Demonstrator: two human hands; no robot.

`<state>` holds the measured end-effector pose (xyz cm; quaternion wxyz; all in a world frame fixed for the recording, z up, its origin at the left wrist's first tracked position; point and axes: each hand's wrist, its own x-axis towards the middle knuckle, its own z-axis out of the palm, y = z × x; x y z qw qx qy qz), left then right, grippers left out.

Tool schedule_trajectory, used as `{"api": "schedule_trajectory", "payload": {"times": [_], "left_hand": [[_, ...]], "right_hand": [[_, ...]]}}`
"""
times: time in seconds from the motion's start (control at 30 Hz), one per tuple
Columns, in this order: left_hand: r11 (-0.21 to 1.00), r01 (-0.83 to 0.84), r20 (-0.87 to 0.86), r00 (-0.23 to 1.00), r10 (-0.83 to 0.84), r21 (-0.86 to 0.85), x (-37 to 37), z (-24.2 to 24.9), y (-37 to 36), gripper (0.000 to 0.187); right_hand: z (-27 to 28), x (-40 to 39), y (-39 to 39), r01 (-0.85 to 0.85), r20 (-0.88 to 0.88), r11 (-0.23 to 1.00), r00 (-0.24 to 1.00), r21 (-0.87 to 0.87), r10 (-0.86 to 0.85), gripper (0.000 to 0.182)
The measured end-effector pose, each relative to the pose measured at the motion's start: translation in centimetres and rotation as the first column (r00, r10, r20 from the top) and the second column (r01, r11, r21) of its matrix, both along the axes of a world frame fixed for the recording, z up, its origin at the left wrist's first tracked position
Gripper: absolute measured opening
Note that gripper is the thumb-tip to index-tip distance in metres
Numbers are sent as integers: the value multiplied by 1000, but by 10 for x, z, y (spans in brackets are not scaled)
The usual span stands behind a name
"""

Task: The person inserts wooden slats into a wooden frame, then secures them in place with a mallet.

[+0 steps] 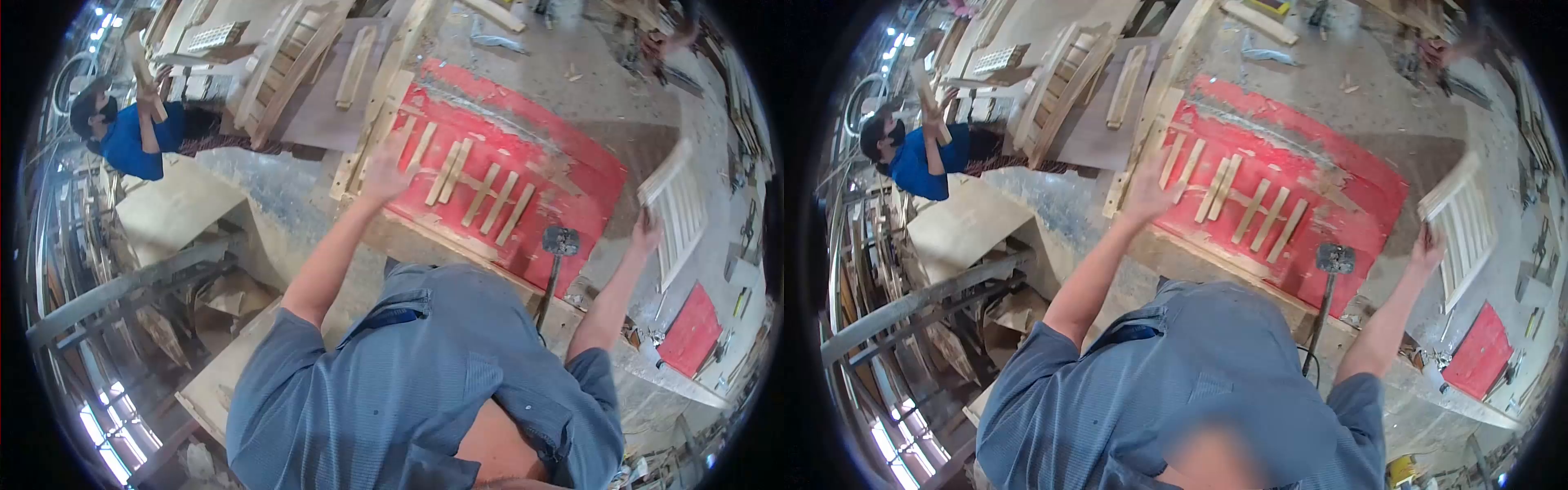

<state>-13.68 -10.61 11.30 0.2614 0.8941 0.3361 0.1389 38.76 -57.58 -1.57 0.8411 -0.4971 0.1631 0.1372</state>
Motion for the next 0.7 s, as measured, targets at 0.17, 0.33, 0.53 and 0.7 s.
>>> {"api": "schedule_trajectory", "payload": {"times": [0.17,0.33,0.53,0.7], "left_hand": [[873,-284,17,953,302,396,-145,-35,184,79],[723,-377,-106,845,525,578,-218,-3,328,86],[941,-189,-267,926,266,281,-236,-55,426,86],[862,-256,-509,720,472,438,-214,-25,359,112]], "right_hand": [[59,-79,122,-473,-139,867,880,-155,455,59],[46,-289,201,-198,-144,-41,544,-979,826,85],[62,-405,281,-279,-297,-108,835,-954,463,127],[56,-438,395,-347,-391,-183,846,-920,361,142]]}}
